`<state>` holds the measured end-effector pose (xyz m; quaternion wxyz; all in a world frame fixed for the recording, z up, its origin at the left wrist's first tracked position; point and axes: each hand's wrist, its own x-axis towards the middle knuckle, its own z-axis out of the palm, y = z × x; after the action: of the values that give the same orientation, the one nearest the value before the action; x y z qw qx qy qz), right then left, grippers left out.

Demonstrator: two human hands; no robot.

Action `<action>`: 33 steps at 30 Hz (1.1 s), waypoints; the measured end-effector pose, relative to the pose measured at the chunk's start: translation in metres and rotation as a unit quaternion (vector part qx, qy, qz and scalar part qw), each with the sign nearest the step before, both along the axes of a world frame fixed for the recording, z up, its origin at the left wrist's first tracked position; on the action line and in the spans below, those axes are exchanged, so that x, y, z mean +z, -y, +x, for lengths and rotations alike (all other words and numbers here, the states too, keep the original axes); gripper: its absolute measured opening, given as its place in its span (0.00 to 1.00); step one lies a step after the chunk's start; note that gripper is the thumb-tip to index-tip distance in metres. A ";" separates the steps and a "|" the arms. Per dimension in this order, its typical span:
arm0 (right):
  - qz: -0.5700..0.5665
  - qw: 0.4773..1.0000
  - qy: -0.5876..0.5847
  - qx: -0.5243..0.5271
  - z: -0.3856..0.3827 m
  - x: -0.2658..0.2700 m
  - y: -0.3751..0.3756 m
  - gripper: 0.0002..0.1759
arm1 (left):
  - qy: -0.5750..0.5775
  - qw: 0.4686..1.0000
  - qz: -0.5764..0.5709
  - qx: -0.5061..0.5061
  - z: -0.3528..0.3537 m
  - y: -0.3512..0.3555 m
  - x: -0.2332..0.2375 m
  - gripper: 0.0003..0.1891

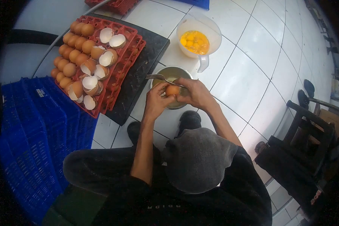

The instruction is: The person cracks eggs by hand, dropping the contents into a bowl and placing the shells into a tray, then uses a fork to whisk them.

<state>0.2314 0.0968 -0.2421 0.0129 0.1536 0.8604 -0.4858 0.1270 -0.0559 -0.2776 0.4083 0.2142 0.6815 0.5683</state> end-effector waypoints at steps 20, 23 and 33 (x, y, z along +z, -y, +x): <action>0.035 0.999 -0.026 -0.003 -0.004 -0.013 0.001 0.24 | -0.116 0.992 -0.046 0.027 0.001 0.002 -0.002 0.23; 0.044 0.999 0.002 -0.009 -0.004 -0.008 0.000 0.24 | -0.197 0.978 -0.063 0.005 0.000 0.000 0.009 0.23; 0.010 0.995 0.028 -0.095 0.004 -0.003 -0.001 0.26 | -0.230 0.970 -0.068 0.035 0.006 0.014 0.001 0.23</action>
<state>0.2352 0.0976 -0.2455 -0.0109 0.2481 0.8460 -0.4718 0.1334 -0.0697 -0.2771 0.2341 0.2871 0.8015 0.4694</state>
